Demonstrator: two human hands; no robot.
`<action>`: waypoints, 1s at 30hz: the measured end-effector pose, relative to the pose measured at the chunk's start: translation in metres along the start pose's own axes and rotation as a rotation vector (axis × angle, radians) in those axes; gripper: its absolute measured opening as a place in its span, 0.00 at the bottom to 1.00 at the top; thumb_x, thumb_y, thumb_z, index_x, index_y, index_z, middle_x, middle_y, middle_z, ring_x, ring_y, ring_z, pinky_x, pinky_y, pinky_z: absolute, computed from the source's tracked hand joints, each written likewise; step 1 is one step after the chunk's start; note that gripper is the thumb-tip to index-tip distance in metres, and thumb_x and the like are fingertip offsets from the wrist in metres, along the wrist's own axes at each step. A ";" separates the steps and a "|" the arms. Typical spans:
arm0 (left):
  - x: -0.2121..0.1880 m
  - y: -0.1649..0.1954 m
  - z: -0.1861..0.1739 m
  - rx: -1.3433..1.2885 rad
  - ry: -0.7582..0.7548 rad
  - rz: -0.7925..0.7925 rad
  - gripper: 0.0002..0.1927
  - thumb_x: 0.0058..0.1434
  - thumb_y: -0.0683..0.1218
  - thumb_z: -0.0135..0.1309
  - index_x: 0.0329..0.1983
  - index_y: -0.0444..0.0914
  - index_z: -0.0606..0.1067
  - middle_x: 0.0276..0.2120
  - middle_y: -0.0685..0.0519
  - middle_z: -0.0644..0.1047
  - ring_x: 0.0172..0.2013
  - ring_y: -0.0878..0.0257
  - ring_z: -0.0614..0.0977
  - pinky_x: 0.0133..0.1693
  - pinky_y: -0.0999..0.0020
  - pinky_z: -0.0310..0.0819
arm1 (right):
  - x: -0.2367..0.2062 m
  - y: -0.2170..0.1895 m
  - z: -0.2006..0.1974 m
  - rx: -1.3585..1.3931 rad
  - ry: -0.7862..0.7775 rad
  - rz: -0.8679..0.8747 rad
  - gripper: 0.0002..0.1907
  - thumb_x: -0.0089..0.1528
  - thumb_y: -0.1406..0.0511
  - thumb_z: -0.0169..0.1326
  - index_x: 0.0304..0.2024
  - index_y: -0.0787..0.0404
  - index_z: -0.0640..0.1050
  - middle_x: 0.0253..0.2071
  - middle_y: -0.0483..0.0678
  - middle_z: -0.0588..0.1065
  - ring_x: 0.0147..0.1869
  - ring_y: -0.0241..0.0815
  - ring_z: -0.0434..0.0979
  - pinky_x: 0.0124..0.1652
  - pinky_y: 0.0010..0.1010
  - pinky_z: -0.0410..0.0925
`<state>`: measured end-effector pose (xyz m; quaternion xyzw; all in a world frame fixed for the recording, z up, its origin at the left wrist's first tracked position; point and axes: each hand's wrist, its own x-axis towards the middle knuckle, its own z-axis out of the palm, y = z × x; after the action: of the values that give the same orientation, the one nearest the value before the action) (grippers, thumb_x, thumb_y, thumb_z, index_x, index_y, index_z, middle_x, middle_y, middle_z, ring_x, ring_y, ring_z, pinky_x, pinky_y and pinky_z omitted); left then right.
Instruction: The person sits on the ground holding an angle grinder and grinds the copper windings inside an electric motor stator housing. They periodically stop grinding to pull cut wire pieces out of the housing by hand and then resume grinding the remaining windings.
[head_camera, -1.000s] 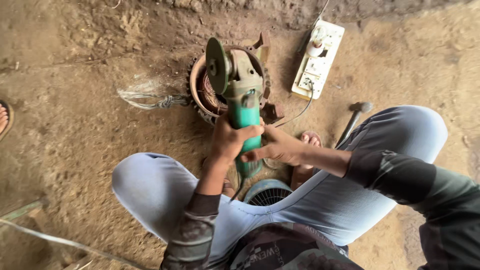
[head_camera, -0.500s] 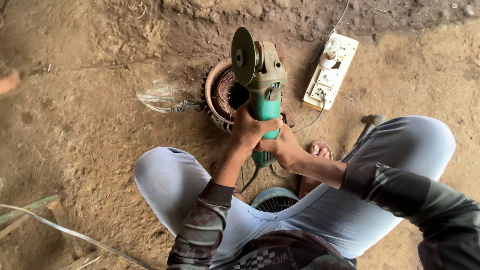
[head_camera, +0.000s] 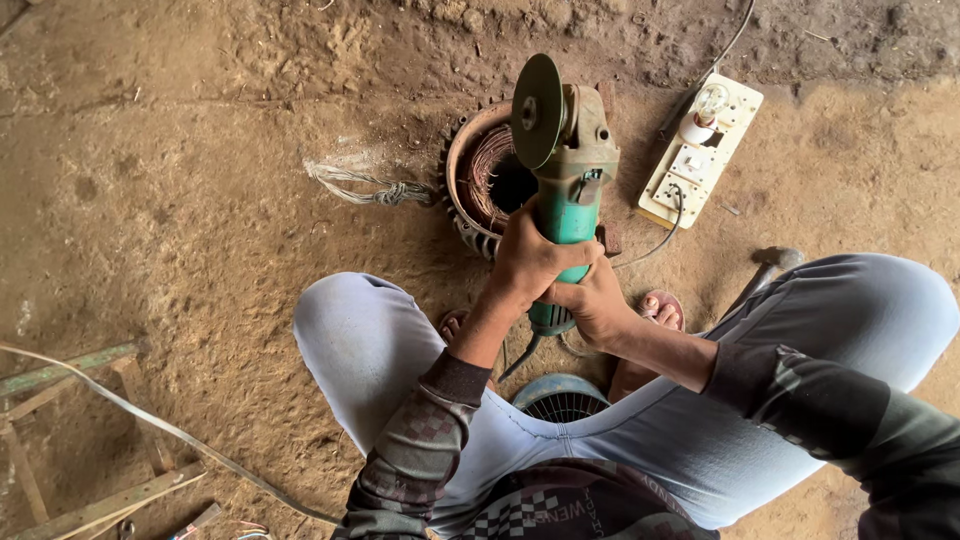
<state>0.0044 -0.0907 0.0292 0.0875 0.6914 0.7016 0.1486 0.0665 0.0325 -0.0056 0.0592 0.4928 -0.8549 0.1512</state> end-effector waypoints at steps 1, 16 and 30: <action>-0.001 -0.001 0.000 0.000 0.001 -0.005 0.25 0.45 0.49 0.68 0.45 0.36 0.76 0.35 0.53 0.81 0.34 0.63 0.85 0.39 0.67 0.85 | -0.001 0.000 0.000 -0.006 0.004 0.006 0.29 0.49 0.73 0.63 0.53 0.64 0.71 0.42 0.47 0.77 0.43 0.39 0.81 0.43 0.34 0.77; -0.010 -0.010 -0.011 -0.068 0.089 -0.076 0.27 0.45 0.47 0.68 0.47 0.32 0.76 0.36 0.50 0.80 0.34 0.62 0.83 0.37 0.66 0.81 | 0.005 -0.047 -0.036 -0.445 -0.334 0.279 0.59 0.51 0.40 0.62 0.73 0.64 0.55 0.67 0.61 0.67 0.72 0.57 0.65 0.65 0.49 0.64; -0.012 0.002 0.001 0.118 0.139 -0.178 0.30 0.39 0.45 0.67 0.48 0.35 0.75 0.35 0.50 0.82 0.34 0.61 0.86 0.38 0.65 0.84 | 0.023 -0.037 -0.007 0.080 -0.041 0.101 0.32 0.68 0.53 0.51 0.70 0.62 0.63 0.62 0.51 0.70 0.65 0.43 0.71 0.63 0.39 0.67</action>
<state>0.0157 -0.0936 0.0319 -0.0144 0.7451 0.6481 0.1568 0.0326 0.0509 0.0152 0.0724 0.4515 -0.8662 0.2016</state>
